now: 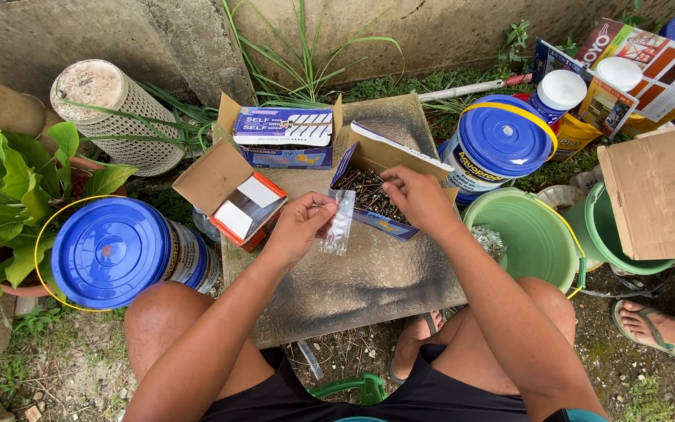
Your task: The person sits at a low table outdoors and repeatedly picks up small metal fasteners from a cardboard box, places them into a clear plastic bag, and sets the bag aside. The process is repeated multiple times with the same box and bag.
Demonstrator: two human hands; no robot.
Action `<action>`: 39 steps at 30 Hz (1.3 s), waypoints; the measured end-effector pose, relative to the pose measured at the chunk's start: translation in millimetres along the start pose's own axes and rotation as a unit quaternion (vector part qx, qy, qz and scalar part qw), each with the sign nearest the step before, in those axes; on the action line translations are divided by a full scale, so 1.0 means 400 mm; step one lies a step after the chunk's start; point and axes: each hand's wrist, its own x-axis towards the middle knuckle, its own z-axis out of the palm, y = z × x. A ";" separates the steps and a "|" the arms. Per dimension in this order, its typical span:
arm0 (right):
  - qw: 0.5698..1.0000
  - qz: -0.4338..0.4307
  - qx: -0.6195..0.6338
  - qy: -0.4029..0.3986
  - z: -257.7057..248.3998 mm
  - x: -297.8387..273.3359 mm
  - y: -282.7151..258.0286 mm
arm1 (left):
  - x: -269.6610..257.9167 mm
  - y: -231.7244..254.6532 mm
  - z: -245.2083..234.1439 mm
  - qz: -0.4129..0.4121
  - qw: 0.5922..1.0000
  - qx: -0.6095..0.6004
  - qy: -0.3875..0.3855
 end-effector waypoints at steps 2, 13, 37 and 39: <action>0.999 0.006 0.052 0.009 -0.036 -0.016 -0.047 | -0.009 0.021 0.010 0.002 1.000 0.012 -0.005; 0.908 -0.014 0.417 0.032 -0.052 -0.073 -0.075 | -0.055 0.076 0.042 0.060 0.983 0.142 -0.101; 0.978 -0.050 0.191 -0.073 -0.023 -0.091 -0.136 | -0.070 0.091 0.058 0.014 0.988 0.097 -0.123; 0.986 -0.071 0.136 -0.072 -0.022 -0.088 -0.142 | -0.073 0.090 0.063 0.009 0.992 0.082 -0.098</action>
